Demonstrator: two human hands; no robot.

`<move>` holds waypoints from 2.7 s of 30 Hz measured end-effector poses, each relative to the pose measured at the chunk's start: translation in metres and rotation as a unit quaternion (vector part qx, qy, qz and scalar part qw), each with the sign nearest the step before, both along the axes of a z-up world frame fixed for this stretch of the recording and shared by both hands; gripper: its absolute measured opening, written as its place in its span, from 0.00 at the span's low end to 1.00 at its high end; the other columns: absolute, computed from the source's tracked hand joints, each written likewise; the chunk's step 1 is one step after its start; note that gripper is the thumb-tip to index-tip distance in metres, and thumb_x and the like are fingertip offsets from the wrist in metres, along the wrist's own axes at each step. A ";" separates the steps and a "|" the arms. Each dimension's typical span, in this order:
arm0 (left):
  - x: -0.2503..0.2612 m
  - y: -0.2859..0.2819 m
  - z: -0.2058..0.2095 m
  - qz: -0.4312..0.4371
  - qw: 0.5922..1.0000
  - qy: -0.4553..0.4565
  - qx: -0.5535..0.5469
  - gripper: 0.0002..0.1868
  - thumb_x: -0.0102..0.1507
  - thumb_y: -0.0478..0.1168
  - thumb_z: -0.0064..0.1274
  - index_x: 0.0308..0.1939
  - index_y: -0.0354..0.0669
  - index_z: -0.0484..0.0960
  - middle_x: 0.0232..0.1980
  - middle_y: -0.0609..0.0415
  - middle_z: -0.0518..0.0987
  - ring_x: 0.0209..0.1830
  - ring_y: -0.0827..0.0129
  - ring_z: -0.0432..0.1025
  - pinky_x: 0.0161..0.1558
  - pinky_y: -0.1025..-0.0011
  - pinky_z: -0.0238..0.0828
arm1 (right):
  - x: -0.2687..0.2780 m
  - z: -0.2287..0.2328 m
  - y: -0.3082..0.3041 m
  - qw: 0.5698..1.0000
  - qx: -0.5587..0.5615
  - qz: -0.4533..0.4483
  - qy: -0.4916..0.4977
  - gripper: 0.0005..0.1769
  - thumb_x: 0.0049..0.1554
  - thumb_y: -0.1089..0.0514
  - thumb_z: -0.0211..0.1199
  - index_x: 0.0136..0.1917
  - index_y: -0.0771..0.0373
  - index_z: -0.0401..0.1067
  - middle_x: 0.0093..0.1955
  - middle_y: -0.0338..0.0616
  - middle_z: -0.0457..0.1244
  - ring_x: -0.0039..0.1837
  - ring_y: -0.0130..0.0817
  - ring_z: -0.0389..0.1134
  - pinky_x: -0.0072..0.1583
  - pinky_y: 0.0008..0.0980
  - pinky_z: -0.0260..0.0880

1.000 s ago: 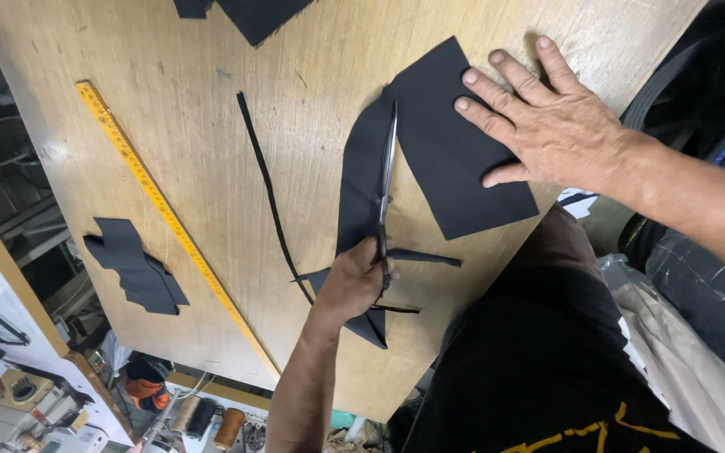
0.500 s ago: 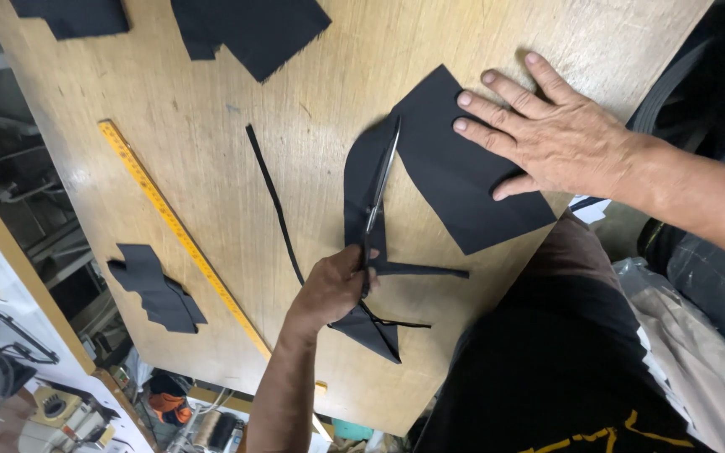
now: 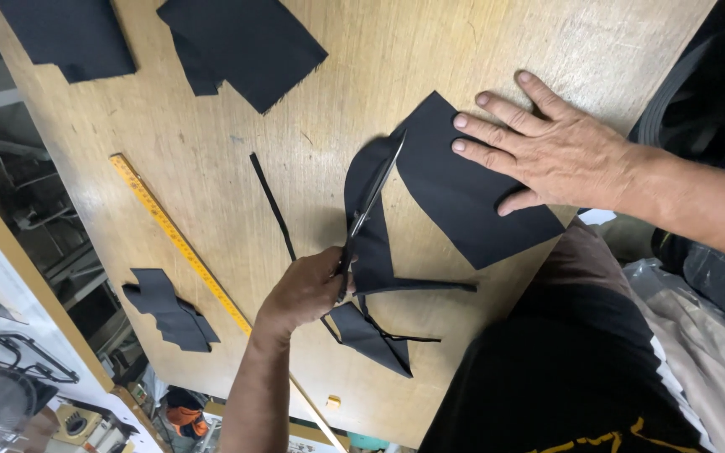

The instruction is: Measuring, marking with chalk, and cutting black fabric pieces on a wooden workbench.

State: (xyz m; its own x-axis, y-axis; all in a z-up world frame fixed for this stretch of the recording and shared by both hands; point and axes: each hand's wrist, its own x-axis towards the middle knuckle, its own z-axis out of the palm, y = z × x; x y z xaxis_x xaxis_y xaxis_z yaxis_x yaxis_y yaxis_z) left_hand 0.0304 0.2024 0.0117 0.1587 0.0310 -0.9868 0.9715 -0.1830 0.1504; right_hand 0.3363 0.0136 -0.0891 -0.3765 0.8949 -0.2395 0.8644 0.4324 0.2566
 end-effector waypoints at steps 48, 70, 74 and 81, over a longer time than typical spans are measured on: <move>0.009 -0.032 0.012 0.099 0.993 0.037 0.051 0.23 0.60 0.44 0.50 0.59 0.47 0.79 0.48 0.59 0.83 0.47 0.72 0.77 0.49 0.73 0.70 | 0.000 0.013 0.001 0.998 -0.010 -0.033 -0.044 0.66 0.48 0.06 0.19 0.85 0.47 0.41 0.87 0.41 0.42 0.84 0.44 0.44 0.81 0.63 0.26; -0.104 -0.341 -0.086 0.185 0.822 -0.098 0.529 0.16 0.66 0.45 0.52 0.53 0.40 0.73 0.28 0.42 0.77 0.22 0.43 0.75 0.24 0.48 0.72 | 0.028 0.018 -0.078 0.910 0.127 -0.248 0.308 0.17 0.67 0.70 0.56 0.69 0.75 0.70 0.64 0.65 0.66 0.63 0.62 0.67 0.65 0.54 0.65; -0.070 -0.319 -0.095 0.216 0.828 0.026 0.517 0.20 0.65 0.52 0.54 0.49 0.45 0.65 0.30 0.45 0.80 0.24 0.49 0.79 0.23 0.56 0.75 | 0.058 0.005 -0.021 0.910 0.130 -0.183 0.348 0.19 0.66 0.70 0.54 0.70 0.75 0.69 0.65 0.65 0.65 0.64 0.65 0.65 0.66 0.54 0.63; -0.046 -0.293 -0.052 0.361 0.852 -0.011 0.379 0.16 0.65 0.46 0.57 0.46 0.43 0.68 0.44 0.38 0.80 0.47 0.36 0.76 0.47 0.43 0.70 | 0.072 -0.010 0.027 0.927 0.005 -0.197 0.320 0.28 0.64 0.57 0.73 0.72 0.69 0.68 0.68 0.59 0.59 0.67 0.60 0.59 0.69 0.50 0.60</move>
State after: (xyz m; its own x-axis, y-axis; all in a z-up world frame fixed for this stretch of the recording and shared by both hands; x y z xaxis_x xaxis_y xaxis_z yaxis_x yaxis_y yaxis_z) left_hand -0.0155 -0.0909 -0.0398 -0.1544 0.7558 -0.6363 0.8705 0.4086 0.2742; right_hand 0.4079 0.0402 -0.0987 -0.0824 0.9940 -0.0717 0.9313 0.0512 -0.3607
